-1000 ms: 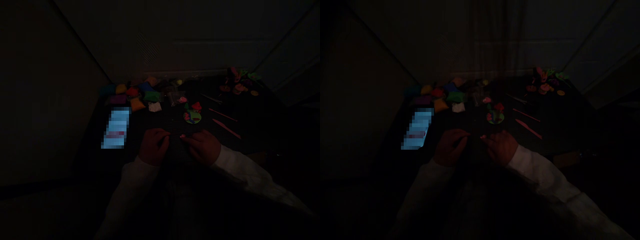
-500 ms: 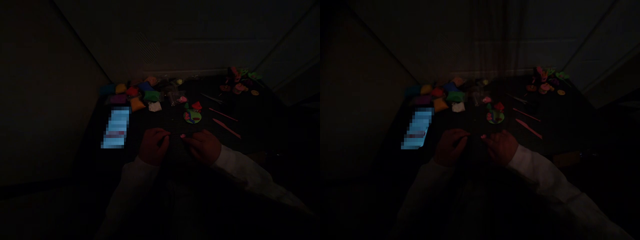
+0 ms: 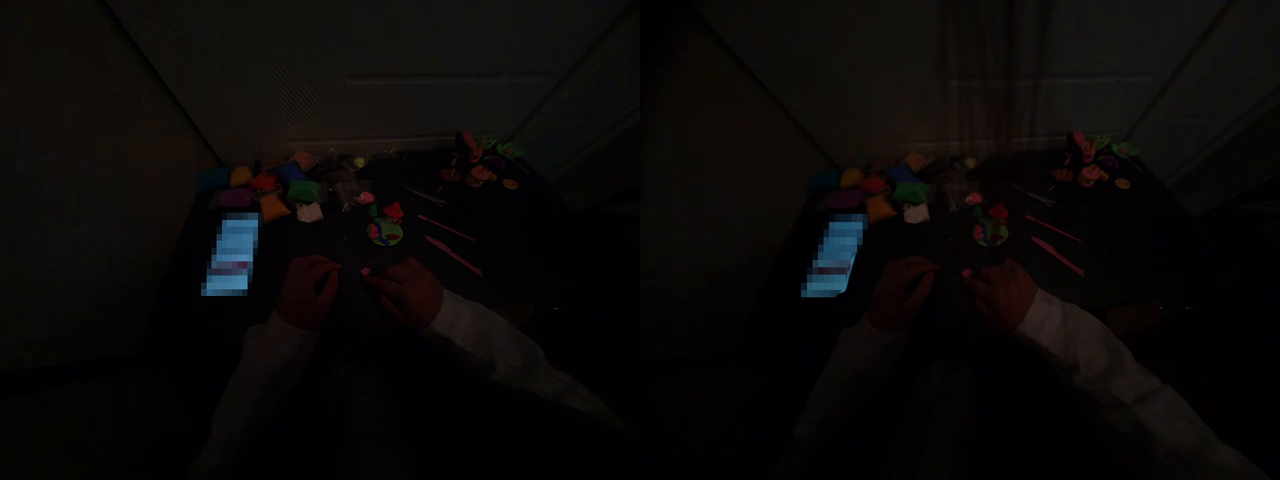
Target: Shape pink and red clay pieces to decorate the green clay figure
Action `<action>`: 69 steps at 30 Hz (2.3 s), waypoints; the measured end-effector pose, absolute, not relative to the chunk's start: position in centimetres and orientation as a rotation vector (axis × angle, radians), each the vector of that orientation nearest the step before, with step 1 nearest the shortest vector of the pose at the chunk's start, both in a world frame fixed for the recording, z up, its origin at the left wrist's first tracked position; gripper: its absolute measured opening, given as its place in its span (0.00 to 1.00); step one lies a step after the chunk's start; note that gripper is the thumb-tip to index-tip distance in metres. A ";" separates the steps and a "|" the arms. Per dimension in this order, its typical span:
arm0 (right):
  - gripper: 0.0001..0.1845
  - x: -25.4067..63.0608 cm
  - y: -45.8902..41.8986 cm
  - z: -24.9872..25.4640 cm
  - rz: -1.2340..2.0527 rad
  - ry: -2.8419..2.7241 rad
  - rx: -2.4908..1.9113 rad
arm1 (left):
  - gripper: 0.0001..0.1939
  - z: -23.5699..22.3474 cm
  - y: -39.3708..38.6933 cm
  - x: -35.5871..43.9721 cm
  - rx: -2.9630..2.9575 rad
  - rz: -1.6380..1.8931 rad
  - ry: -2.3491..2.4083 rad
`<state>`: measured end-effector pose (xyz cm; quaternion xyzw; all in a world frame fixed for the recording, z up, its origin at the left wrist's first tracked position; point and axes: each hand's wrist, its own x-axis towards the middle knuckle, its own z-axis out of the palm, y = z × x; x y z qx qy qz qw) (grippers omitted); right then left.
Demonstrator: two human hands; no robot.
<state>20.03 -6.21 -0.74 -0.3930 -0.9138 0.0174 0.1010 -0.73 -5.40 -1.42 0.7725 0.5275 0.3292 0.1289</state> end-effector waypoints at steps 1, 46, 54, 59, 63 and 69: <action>0.20 20.0 -6.2 -0.7 0.052 -2.706 -1.159 | 0.09 -1.4 -5.4 -0.7 2.250 0.948 1.533; 0.16 19.2 -5.4 -0.7 0.083 -2.445 -1.500 | 0.09 -1.3 -5.5 -0.8 2.235 0.969 1.535; 0.15 19.1 -5.0 -0.6 0.257 -2.332 -1.524 | 0.09 -1.3 -5.5 -0.8 2.203 0.982 1.531; 0.13 19.6 -4.9 -0.2 0.771 -1.968 -1.371 | 0.08 -0.8 -5.2 -0.4 2.004 1.072 1.485; 0.14 19.3 -5.3 0.8 1.111 -1.652 -1.336 | 0.10 0.2 -5.3 0.5 1.727 1.062 1.292; 0.13 18.7 -5.9 1.7 1.317 -1.472 -1.257 | 0.10 1.6 -6.0 1.5 1.531 1.109 1.062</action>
